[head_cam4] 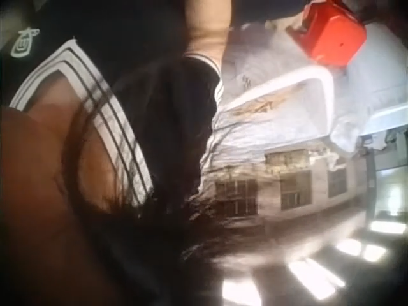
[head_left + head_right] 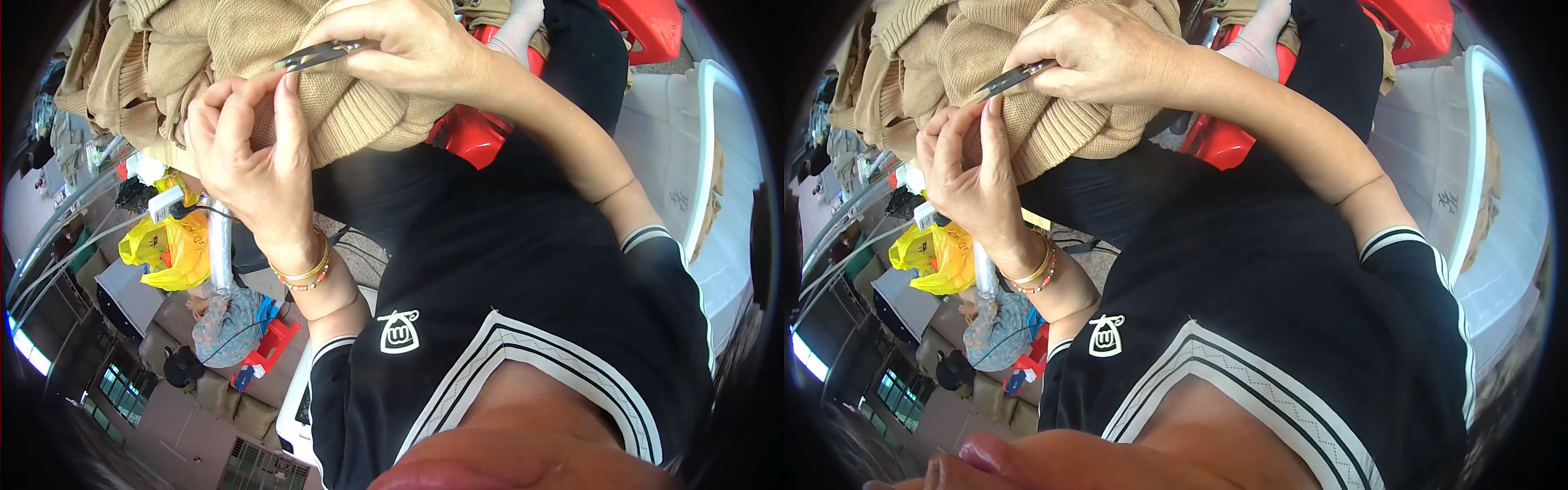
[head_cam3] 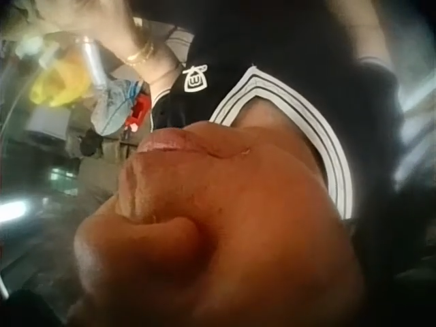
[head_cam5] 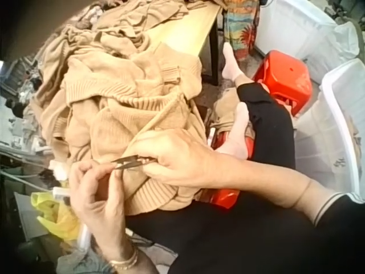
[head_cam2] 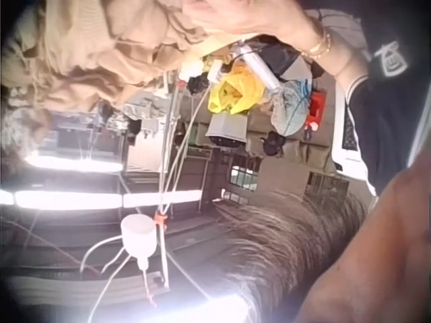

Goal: Trimming loose threads and excess yarn from a beige knitted sweater using thread snips.

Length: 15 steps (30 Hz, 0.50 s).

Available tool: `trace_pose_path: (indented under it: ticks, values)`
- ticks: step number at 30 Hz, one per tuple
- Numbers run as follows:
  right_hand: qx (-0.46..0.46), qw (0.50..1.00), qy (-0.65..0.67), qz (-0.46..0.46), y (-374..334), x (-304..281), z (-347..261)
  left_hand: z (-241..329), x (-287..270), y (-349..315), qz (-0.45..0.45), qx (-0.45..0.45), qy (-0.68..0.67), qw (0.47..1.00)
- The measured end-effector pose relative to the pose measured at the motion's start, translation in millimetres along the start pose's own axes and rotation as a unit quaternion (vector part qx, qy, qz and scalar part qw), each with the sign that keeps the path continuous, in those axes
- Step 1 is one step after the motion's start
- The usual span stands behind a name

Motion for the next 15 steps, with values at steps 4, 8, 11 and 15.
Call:
trace_pose_path:
  ticks: [4,8,11,15]
  values:
    - [0.042,0.951,-0.289,-0.101,-4,3,-18,-8,5,-2,0.003,0.000,0.009,1.000]
    - [-0.065,0.954,-0.289,-0.041,-16,-1,-20,-6,6,-3,0.021,0.040,0.039,0.998]
    - [-0.128,0.926,-0.351,-0.058,-23,1,-24,-5,7,-2,0.020,0.041,0.040,0.998]
    - [-0.104,0.916,-0.382,-0.069,-19,5,-29,-6,6,-2,0.009,0.032,0.036,0.999]
Point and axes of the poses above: each hand's wrist, its own y-axis towards the middle knuckle, its own x-axis out of the palm, z = x × y, the point moved 5 cm from there along y, towards the middle knuckle, and after that the axes turned 10 degrees about -x, right-handed, at the moved point
